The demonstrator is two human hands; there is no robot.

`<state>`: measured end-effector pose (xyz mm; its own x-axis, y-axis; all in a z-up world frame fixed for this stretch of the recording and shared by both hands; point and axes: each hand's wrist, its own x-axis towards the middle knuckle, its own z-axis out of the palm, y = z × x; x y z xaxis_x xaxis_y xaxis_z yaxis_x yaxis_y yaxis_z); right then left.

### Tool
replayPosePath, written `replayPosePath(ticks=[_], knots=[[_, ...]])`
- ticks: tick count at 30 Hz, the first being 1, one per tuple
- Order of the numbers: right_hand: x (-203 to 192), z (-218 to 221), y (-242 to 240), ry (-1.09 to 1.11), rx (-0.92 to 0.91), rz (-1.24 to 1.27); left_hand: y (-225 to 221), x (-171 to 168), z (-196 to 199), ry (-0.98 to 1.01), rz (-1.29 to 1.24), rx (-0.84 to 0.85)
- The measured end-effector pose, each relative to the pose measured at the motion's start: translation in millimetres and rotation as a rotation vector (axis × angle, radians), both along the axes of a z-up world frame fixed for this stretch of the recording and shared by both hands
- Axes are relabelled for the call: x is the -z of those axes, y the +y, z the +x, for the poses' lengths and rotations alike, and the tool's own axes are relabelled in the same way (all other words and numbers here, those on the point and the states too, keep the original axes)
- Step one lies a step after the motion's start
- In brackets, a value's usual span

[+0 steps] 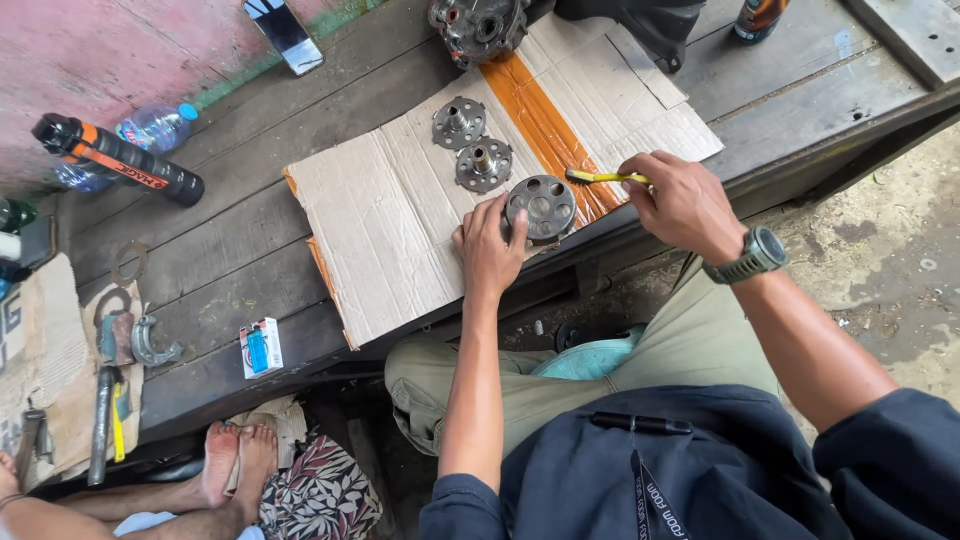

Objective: The person uses a yellow-handled brush to scrub a circular metal part with multiple holes, rotating it to clean different areas. The person holds the part in one hand and scrubs with the other, focusing on the holes and edges.

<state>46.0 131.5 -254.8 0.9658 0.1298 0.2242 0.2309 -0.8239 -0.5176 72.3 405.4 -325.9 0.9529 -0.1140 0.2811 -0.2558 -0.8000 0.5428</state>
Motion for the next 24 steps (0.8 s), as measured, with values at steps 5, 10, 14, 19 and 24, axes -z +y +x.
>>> replayPosePath(ticks=[5, 10, 14, 19, 24], knots=[[11.6, 19.1, 3.1, 0.044, -0.047, -0.004, -2.6, 13.9, 0.2, -0.124, -0.036, -0.039], [10.4, 32.7, 16.7, 0.045, -0.048, -0.136, 1.6, 19.4, 2.6, -0.169, -0.074, -0.055], [15.2, 42.2, 17.5, 0.13, -0.075, -0.176, -0.6, 16.2, 0.2, -0.147, -0.089, -0.052], [16.5, 57.0, 12.1, 0.159, -0.087, -0.208, 1.2, 23.2, 0.6, -0.153, -0.071, -0.021], [18.7, 65.4, 5.2, 0.181, -0.124, -0.224, 3.7, 9.2, -3.0, -0.106, -0.079, 0.019]])
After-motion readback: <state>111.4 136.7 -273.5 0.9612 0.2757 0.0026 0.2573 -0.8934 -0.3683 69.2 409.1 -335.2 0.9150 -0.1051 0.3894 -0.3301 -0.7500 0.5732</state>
